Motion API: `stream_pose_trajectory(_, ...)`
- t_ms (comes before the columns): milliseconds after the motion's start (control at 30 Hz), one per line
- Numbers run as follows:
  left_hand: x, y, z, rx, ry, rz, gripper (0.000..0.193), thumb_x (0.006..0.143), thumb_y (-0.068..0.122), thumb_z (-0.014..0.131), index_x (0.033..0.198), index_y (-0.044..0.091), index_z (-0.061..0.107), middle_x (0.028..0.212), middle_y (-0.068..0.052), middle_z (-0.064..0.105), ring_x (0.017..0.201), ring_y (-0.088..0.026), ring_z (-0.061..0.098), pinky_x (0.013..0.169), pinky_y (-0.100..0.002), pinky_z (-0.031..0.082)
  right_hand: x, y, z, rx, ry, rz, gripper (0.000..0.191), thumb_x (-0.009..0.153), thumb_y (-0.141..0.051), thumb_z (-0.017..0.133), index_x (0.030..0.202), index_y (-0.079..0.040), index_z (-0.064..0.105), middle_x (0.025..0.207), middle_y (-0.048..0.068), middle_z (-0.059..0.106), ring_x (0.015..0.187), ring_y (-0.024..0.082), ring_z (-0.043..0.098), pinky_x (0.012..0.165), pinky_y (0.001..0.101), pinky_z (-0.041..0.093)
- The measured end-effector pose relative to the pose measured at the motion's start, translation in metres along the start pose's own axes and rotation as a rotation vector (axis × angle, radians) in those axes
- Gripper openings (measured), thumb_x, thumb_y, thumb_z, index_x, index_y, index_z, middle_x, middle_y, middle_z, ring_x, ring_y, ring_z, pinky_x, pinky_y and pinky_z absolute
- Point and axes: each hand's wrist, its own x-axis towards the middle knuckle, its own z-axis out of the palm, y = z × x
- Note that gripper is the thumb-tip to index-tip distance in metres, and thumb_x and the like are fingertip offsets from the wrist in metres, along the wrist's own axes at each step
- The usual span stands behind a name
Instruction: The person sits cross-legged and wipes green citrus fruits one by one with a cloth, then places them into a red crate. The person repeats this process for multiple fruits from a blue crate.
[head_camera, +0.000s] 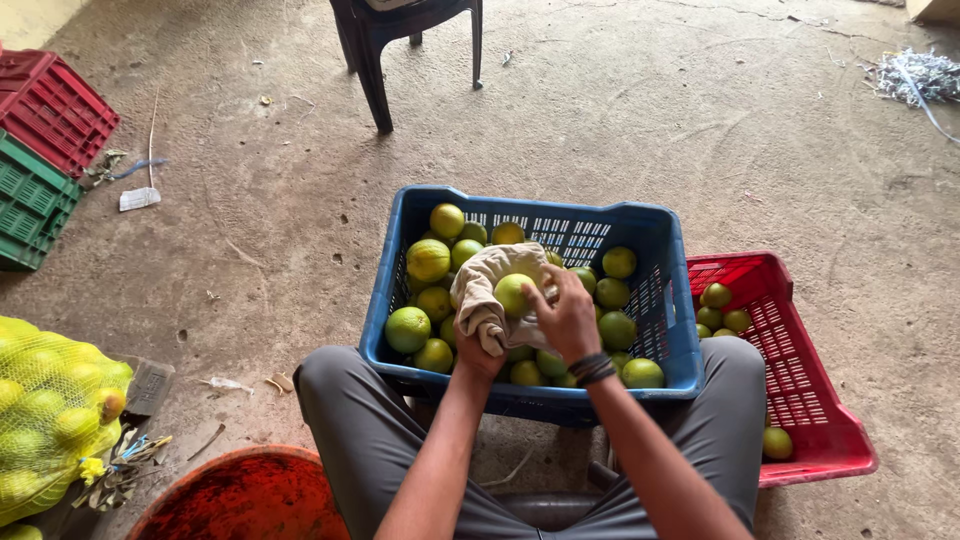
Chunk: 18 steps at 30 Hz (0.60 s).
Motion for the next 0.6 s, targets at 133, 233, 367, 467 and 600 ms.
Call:
stream_pose_trajectory(133,0.002,0.009,-0.019,0.161,0.274,0.117,0.029,0.111,0.029,0.037,0.105,0.009,0.057,0.075,-0.001,0.054,0.05,-0.007,0.047,0.041,-0.018,0.039,-0.024,-0.013,0.008,-0.037,0.128,-0.368,0.059,0.084,-0.028,0.082,0.136,-0.011,0.058,0.132,0.015,0.061,0.109,0.027,0.065,0.092,0.0396,0.059)
stream_pose_trajectory(233,-0.002,0.007,-0.025,0.191,0.114,0.078,0.034,0.115,0.033,0.04,0.115,0.005,0.059,0.086,-0.005,0.06,0.065,-0.012,0.058,0.057,-0.024,0.051,-0.034,-0.022,0.006,-0.064,0.124,-0.462,0.068,0.075,-0.016,0.086,0.137,-0.012,0.058,0.138,0.012,0.057,0.127,0.034,0.056,0.105,0.0446,0.052)
stream_pose_trajectory(367,-0.001,0.004,-0.019,0.275,0.269,0.171,0.039,0.113,0.035,0.044,0.13,0.002,0.058,0.109,-0.011,0.063,0.095,-0.021,0.065,0.088,-0.037,0.057,-0.028,-0.032,0.002,-0.023,0.096,-0.421,0.071,0.072,-0.011,0.088,0.138,-0.013,0.06,0.137,0.011,0.057,0.127,0.035,0.056,0.105,0.0444,0.052)
stream_pose_trajectory(467,0.001,0.003,-0.005,0.297,0.402,0.164,0.044,0.108,0.039,0.043,0.131,0.003,0.057,0.116,-0.012,0.065,0.102,-0.024,0.068,0.091,-0.041,0.06,-0.021,-0.037,-0.002,0.047,0.114,-0.347,0.07,0.07,-0.017,0.089,0.134,-0.008,0.062,0.131,0.014,0.06,0.118,0.034,0.062,0.1,0.0428,0.054)
stream_pose_trajectory(600,0.0,0.002,0.006,0.325,0.479,0.136,0.046,0.104,0.04,0.043,0.131,0.006,0.055,0.117,-0.012,0.065,0.102,-0.025,0.069,0.088,-0.042,0.06,-0.007,-0.04,-0.011,0.075,0.008,-0.136,0.06,0.074,-0.032,0.09,0.122,-0.003,0.068,0.117,0.013,0.067,0.103,0.03,0.07,0.091,0.0395,0.057)
